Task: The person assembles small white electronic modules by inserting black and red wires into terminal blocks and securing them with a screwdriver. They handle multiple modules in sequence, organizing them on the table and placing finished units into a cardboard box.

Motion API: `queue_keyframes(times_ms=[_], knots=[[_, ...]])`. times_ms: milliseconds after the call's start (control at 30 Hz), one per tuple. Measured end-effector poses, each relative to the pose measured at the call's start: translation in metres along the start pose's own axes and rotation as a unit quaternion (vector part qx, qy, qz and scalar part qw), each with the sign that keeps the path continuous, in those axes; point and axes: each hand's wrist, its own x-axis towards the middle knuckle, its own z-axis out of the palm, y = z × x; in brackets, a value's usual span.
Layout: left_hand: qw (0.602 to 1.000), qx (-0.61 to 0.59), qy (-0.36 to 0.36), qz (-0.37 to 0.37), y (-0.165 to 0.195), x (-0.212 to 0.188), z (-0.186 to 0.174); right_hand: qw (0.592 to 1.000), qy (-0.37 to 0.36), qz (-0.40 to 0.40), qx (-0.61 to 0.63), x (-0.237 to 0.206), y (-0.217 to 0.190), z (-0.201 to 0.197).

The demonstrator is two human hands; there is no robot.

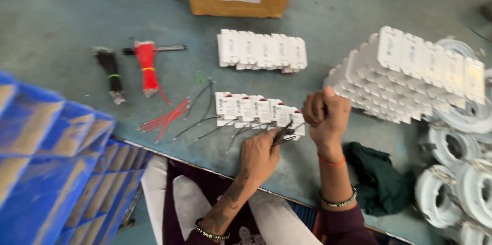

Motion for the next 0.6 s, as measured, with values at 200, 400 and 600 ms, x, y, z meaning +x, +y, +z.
queue_keyframes(times_ms=[200, 400, 600], knots=[[0.997, 0.072, 0.01, 0.009, -0.002, -0.013, -0.042, 1.0, -0.011, 0.008, -0.014, 0.004, 0.003, -0.004], [0.996, 0.018, 0.039, -0.083, 0.01, -0.023, -0.117, 1.0, -0.005, 0.009, -0.002, 0.012, 0.005, -0.009], [0.958, 0.02, 0.138, -0.25, -0.023, -0.002, -0.176, 1.0, -0.002, 0.009, -0.003, 0.012, 0.009, -0.01]])
